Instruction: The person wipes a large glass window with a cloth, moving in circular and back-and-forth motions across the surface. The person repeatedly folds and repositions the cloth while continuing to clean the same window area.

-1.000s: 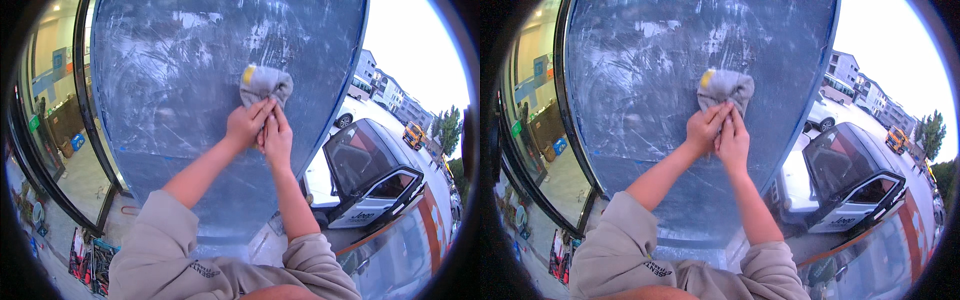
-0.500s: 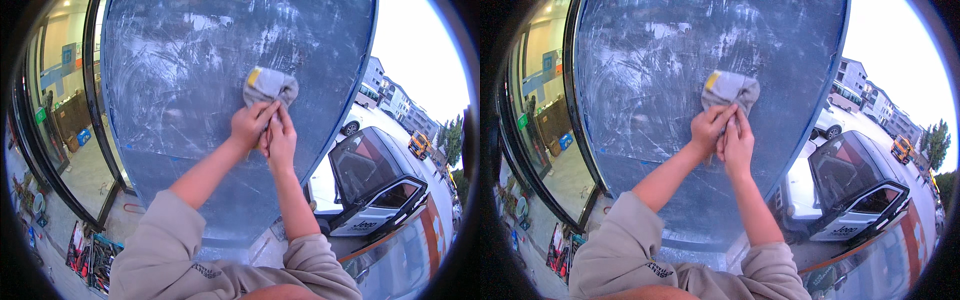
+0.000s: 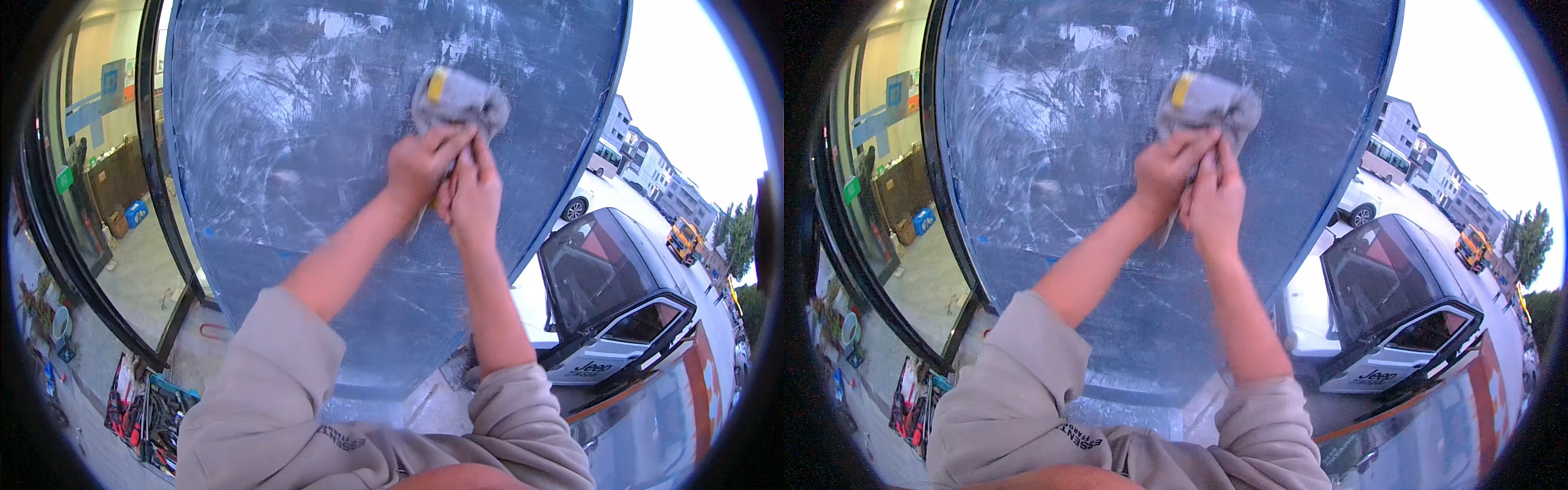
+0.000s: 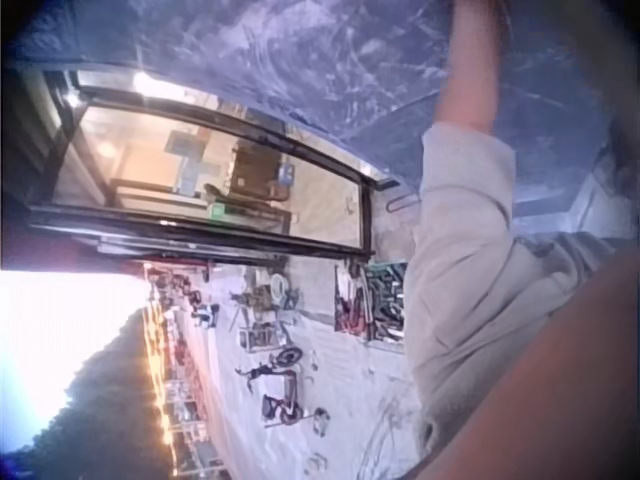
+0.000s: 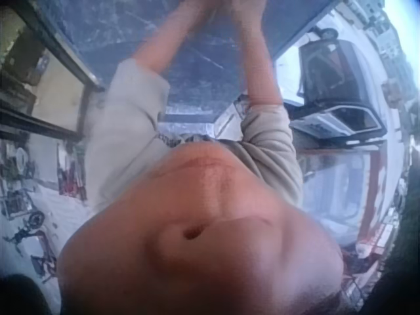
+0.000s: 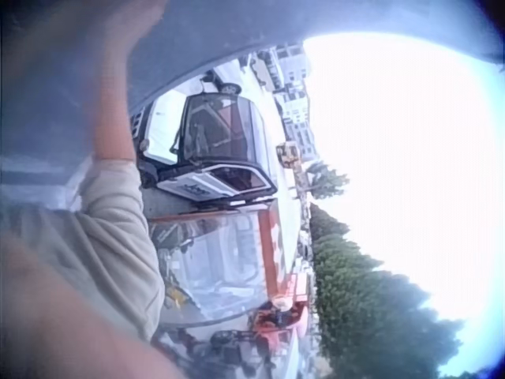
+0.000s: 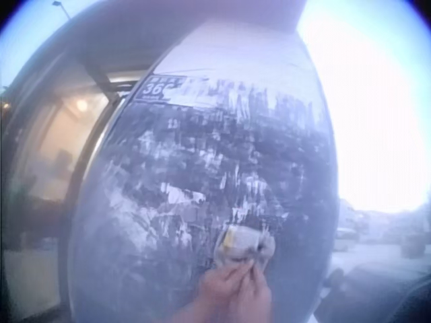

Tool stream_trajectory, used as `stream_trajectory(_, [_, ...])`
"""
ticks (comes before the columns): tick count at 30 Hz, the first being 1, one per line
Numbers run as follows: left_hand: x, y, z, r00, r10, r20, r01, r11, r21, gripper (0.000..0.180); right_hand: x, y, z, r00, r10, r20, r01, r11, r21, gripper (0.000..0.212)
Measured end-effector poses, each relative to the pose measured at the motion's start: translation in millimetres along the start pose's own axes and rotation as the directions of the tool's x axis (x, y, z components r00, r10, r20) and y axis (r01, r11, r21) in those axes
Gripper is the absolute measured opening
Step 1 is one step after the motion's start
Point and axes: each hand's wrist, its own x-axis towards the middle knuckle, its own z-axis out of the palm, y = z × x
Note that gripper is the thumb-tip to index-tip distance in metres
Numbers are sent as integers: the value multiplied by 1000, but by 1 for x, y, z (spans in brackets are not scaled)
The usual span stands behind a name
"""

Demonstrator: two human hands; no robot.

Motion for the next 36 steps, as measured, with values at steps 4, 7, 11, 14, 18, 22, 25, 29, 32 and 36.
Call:
stream_trajectory(4, [48,-14,12,994,18,-111,-19,1000,-11,38,27,-38,14,996,-44,72,37,995,97,44])
stream_trajectory(7, [16,-14,10,994,24,-111,-33,996,-78,37,4,-24,10,997,46,57,-55,985,166,45])
stream_trajectory(11, [-13,-2,-3,994,107,-35,-109,991,-83,34,-23,8,-5,994,104,16,-103,937,335,46])
stream_trajectory(14, [29,-12,9,991,111,-69,-110,994,8,31,11,-14,6,999,-28,21,21,965,261,46])
stream_trajectory(18, [67,-15,11,994,53,-93,-59,996,-65,31,35,-43,16,998,-49,46,34,954,298,44])
stream_trajectory(22, [5,1,7,997,13,-78,-16,999,-39,29,-4,-12,1,1000,8,19,-11,989,146,46])
stream_trajectory(25, [-2,0,0,996,84,1,-84,993,-86,28,-12,4,-11,999,46,-13,-45,996,78,45])
stream_trajectory(29, [58,-8,10,992,112,-52,-113,993,-30,30,26,-44,2,999,-27,39,23,995,101,45])
stream_trajectory(32, [66,-6,14,995,69,-70,-70,997,-26,33,29,-57,7,999,-27,40,23,996,92,45])
stream_trajectory(36, [23,-3,7,997,74,-22,-75,996,-51,35,-1,-24,0,999,40,7,-41,999,25,45])
